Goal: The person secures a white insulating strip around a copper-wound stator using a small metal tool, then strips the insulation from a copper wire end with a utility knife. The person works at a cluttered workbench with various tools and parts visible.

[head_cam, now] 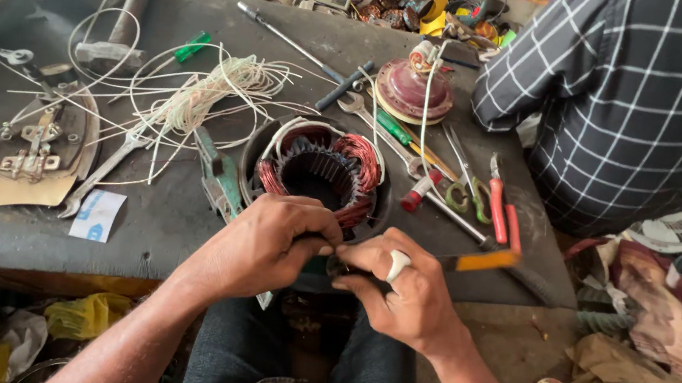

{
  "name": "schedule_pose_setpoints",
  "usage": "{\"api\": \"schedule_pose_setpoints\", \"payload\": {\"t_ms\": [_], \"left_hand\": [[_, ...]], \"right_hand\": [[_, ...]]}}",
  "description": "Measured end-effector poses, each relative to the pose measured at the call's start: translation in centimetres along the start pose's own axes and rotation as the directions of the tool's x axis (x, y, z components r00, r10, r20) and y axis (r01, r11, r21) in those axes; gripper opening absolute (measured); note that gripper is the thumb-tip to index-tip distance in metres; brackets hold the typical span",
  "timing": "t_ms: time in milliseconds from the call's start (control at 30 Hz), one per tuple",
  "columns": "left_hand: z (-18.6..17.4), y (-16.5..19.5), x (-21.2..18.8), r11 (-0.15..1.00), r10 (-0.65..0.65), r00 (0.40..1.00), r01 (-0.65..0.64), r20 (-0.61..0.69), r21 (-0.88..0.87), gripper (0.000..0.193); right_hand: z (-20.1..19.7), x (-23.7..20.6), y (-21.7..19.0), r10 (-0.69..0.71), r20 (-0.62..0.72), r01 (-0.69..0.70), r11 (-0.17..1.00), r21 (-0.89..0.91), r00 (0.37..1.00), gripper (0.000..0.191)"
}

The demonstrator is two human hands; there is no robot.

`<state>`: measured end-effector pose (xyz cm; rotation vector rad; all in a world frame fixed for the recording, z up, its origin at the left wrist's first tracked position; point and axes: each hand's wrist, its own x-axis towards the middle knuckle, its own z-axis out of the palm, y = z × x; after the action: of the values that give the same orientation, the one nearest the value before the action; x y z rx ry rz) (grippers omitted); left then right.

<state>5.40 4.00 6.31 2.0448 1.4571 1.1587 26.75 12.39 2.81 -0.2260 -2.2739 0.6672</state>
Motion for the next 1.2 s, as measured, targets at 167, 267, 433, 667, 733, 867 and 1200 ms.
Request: {"api": "schedule_pose_setpoints", "payload": {"t_ms": [167, 267, 433, 667, 733, 867, 1200], "left_hand": [[0.1, -0.2, 0.0, 0.997, -0.035, 0.999, 0.033, 0.024, 0.071, 0.013], [0.1, -0.2, 0.0, 0.995, -0.038, 0.999, 0.038, 0.002, 0.093, 0.012], [0.3, -0.1, 0.5, 0.991, -0.055, 0.998, 0.051, 0.027, 0.125, 0.013], [0.1, 0.3, 0.3, 0.987, -0.125, 0.989, 0.117, 0.073, 0.107, 0.012], [0.2, 0.2, 0.4, 0.989, -0.118, 0.99, 0.11, 0.078, 0.101, 0.012], [0.2, -0.2, 0.3, 0.992, -0.098, 0.994, 0.093, 0.049, 0.084, 0.011], [0.2, -0.5, 0.2, 0.995, -0.046, 0.996, 0.038, 0.081, 0.096, 0.02]], "right_hand": [[-0.2, -1.9, -2.1, 0.128, -0.182, -0.096, 0.981, 0.171, 0.975, 0.038], [-1.0, -4.1, -3.1, 0.511, -0.414, -0.274, 0.816, 0.509, 0.753, 0.04], [4.2, -4.8, -1.1, 0.79, 0.028, -0.402, 0.28, 0.871, 0.612, 0.055], [7.1, -5.3, 0.8, 0.806, 0.081, -0.216, 0.059, 0.975, 0.586, 0.031], [6.3, -5.9, 0.4, 0.856, 0.002, -0.226, 0.135, 0.965, 0.517, 0.031], [4.4, -6.9, -0.6, 0.758, -0.29, -0.399, 0.58, 0.71, 0.585, 0.036], [-0.7, -0.3, 2.3, -0.211, 0.071, 0.219, 0.964, -0.151, 0.975, 0.045]]}}
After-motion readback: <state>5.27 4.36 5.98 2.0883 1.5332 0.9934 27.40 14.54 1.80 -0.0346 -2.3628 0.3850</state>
